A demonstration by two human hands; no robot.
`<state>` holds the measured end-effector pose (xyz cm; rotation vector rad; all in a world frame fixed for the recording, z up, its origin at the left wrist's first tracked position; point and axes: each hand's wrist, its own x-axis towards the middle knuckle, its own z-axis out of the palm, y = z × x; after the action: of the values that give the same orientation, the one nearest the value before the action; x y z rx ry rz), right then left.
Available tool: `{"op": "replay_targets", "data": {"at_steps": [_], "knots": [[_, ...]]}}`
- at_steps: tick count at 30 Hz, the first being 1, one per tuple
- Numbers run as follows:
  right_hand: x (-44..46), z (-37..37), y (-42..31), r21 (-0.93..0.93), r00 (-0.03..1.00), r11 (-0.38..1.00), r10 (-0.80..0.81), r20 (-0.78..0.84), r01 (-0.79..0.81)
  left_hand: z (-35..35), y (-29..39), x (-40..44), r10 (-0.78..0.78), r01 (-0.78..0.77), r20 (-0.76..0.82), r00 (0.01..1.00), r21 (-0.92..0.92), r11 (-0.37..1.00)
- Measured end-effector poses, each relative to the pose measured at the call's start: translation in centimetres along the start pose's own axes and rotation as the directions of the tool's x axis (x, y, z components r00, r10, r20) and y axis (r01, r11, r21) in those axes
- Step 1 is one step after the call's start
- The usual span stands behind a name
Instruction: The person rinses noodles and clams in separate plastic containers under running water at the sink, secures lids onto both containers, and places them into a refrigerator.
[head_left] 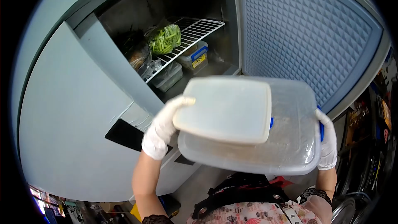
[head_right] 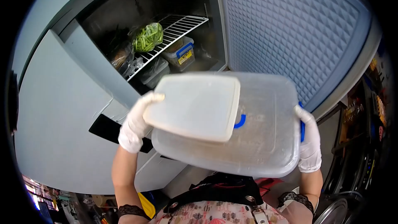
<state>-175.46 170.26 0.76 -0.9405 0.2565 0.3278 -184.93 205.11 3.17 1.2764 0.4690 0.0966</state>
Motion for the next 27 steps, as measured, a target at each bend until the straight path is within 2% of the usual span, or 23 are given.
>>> {"op": "replay_targets", "data": {"at_steps": [4,5,6,8,9,11,14,15,19,21,22,24,26,27], "knots": [[2.3,3.4,-4.5,-0.003,0.982,0.992,-0.127,0.143,0.129,2.7,7.6,6.1,0.222,-0.222,0.155,0.963,-0.017,0.975],[2.6,5.3,-5.2,0.046,0.974,0.983,-0.182,0.138,0.177,2.8,9.2,7.8,0.212,-0.210,0.129,0.969,-0.029,0.977],[3.3,6.2,-6.4,0.032,0.955,0.981,-0.194,0.224,0.191,2.4,10.4,10.5,0.249,-0.236,0.161,0.955,-0.094,0.967],[5.6,7.5,-8.0,0.071,0.931,0.974,-0.228,0.286,0.217,2.0,14.3,15.4,0.186,-0.184,0.212,0.959,-0.029,0.982],[6.9,8.2,-8.9,0.074,0.924,0.972,-0.235,0.301,0.223,2.2,15.7,16.9,0.203,-0.201,0.208,0.957,-0.031,0.979],[9.1,9.7,-10.2,0.141,0.936,0.983,-0.156,0.317,0.116,3.0,17.8,19.1,0.295,-0.300,0.217,0.931,-0.007,0.954],[12.8,12.3,-11.1,0.133,0.938,0.973,-0.220,0.267,0.190,3.6,21.0,21.9,0.353,-0.377,0.226,0.908,0.071,0.924],[14.1,12.9,-11.4,0.166,0.929,0.973,-0.204,0.308,0.159,3.3,22.2,23.8,0.341,-0.372,0.261,0.903,0.076,0.925],[17.8,15.0,-11.1,0.199,0.894,0.954,-0.284,0.347,0.225,2.9,24.5,27.5,0.374,-0.412,0.272,0.887,0.095,0.906],[18.8,15.9,-10.9,0.235,0.907,0.941,-0.306,0.288,0.243,3.7,24.7,26.9,0.367,-0.429,0.484,0.794,0.019,0.903],[19.3,16.5,-10.9,0.268,0.917,0.932,-0.311,0.248,0.244,2.9,24.8,28.8,0.367,-0.429,0.493,0.789,0.015,0.903],[19.5,17.3,-10.7,0.283,0.913,0.926,-0.322,0.250,0.249,0.3,24.6,34.5,0.545,-0.696,0.507,0.667,0.164,0.699],[19.7,17.8,-10.5,0.261,0.882,0.910,-0.388,0.267,0.322,-0.3,24.8,36.0,0.567,-0.714,0.532,0.628,0.107,0.691],[19.9,17.6,-10.4,0.297,0.873,0.900,-0.402,0.276,0.320,-0.5,25.1,36.7,0.513,-0.672,0.579,0.634,0.083,0.736]]}}
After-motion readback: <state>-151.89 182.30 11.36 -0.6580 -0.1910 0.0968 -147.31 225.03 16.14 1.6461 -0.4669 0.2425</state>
